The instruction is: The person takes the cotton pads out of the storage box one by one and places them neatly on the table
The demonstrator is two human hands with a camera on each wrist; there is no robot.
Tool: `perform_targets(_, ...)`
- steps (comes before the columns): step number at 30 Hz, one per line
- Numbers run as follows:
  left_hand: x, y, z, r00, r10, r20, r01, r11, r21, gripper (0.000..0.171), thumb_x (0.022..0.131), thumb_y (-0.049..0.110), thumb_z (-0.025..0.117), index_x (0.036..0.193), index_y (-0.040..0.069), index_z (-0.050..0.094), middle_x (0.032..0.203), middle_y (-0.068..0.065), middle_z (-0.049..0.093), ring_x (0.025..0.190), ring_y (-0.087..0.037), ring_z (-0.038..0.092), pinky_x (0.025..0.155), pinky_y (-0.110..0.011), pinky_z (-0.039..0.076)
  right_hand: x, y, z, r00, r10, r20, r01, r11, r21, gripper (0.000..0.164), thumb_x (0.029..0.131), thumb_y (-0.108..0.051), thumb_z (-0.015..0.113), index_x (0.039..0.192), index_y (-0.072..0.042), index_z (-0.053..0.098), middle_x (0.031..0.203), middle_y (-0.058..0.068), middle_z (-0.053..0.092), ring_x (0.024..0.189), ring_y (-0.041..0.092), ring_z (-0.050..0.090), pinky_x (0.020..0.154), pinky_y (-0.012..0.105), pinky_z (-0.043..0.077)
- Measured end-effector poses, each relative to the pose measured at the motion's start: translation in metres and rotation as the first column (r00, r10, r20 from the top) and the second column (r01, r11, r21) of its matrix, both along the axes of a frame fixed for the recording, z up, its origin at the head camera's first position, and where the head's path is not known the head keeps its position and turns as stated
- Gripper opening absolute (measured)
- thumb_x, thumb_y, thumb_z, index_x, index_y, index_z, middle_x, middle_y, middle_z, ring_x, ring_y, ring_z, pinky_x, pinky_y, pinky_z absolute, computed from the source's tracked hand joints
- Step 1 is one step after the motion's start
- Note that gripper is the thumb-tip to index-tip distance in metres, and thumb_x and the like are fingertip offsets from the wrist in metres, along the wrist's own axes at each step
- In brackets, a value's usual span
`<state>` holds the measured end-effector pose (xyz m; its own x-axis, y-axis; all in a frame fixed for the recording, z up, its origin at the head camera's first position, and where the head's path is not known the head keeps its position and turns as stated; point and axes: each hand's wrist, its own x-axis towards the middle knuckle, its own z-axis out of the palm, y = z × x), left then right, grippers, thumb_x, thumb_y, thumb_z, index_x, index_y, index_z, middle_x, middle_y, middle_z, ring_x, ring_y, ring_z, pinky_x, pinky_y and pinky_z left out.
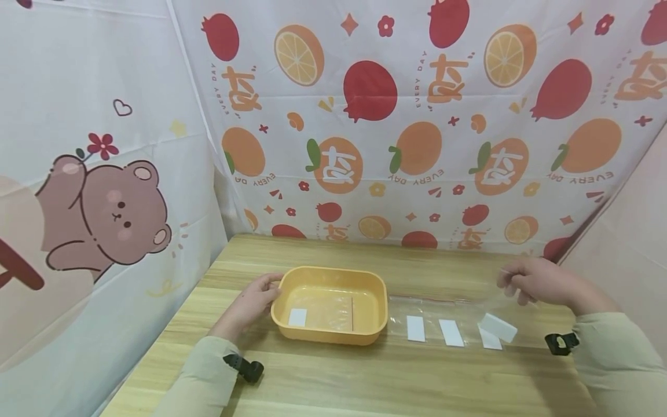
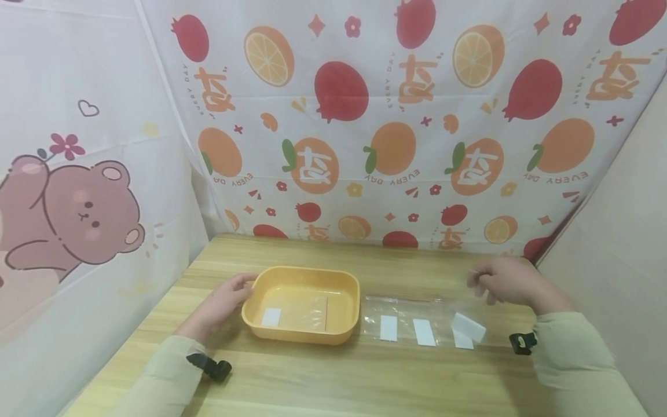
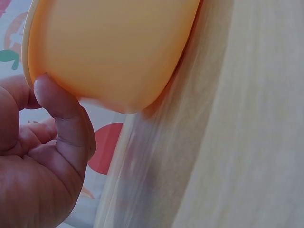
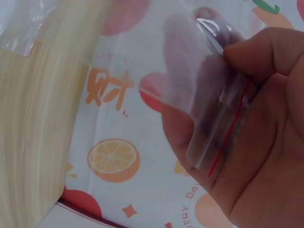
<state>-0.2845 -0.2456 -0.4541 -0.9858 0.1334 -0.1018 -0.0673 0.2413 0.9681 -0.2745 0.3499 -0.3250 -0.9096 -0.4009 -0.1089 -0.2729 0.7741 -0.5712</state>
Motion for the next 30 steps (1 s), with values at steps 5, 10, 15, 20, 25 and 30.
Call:
perform_targets(5,0.001,0.000,0.000,1.000,0.002,-0.002,-0.002,1.000,-0.008,0.048,0.103,0.010,0.049,0.150,0.001,0.041,0.109,-0.019,0.055,0.083,-0.025,0.059,0.066,-0.033,0.055,0.002,0.006,-0.006,0.996,0.019,0.088,-0.016,1.000,-0.026,0.027,0.093,0.006,0.046,0.100,-0.006,0.069,0.086,0.009,0.063,0.061,0.023,0.063,0.052,0.033,0.051)
perform_targets(10,0.002,0.001,0.001,1.000,0.004,-0.003,-0.004,1.000,-0.015,0.048,0.104,0.011,0.049,0.150,0.001,0.041,0.108,-0.019,0.055,0.083,-0.025,0.059,0.066,-0.033,0.054,0.007,0.011,-0.010,0.978,0.063,0.200,-0.060,0.998,-0.021,0.032,0.091,0.007,0.043,0.101,-0.007,0.069,0.084,0.011,0.064,0.059,0.025,0.064,0.052,0.032,0.051)
perform_targets(15,0.002,0.001,0.001,1.000,0.009,-0.001,-0.009,1.000,-0.017,0.048,0.104,0.011,0.049,0.150,0.001,0.041,0.108,-0.019,0.056,0.083,-0.025,0.059,0.066,-0.033,0.054,0.008,0.016,-0.020,0.946,0.056,0.320,-0.058,0.998,-0.003,0.031,0.089,0.005,0.043,0.100,-0.008,0.070,0.082,0.011,0.063,0.059,0.024,0.064,0.052,0.033,0.052)
perform_targets(20,0.001,0.001,0.001,1.000,0.019,0.006,-0.019,0.999,-0.026,0.047,0.104,0.012,0.049,0.150,0.003,0.042,0.110,-0.019,0.056,0.080,-0.023,0.058,0.062,-0.033,0.051,0.007,0.018,-0.033,0.924,-0.030,0.382,-0.001,0.997,0.082,0.027,0.088,0.005,0.045,0.095,-0.006,0.069,0.079,0.011,0.064,0.056,0.019,0.060,0.050,0.026,0.046)
perform_targets(25,0.002,0.001,0.001,1.000,0.005,0.013,-0.005,1.000,-0.028,0.047,0.105,0.014,0.048,0.151,0.003,0.040,0.113,-0.019,0.056,0.082,-0.024,0.060,0.063,-0.034,0.052,0.004,0.021,-0.051,0.920,-0.131,0.369,0.058,0.978,0.202,0.029,0.082,0.009,0.043,0.083,-0.007,0.067,0.071,0.008,0.063,0.055,0.014,0.054,0.048,0.020,0.033)
perform_targets(30,0.002,0.001,0.002,1.000,0.006,0.015,-0.006,0.999,-0.032,0.049,0.105,0.016,0.049,0.151,0.004,0.039,0.115,-0.020,0.057,0.086,-0.025,0.061,0.066,-0.035,0.054,0.001,0.026,-0.068,0.953,-0.114,0.280,0.056,0.977,0.208,0.027,0.074,0.013,0.047,0.077,-0.006,0.066,0.073,0.005,0.059,0.064,0.019,0.054,0.057,0.029,0.043)
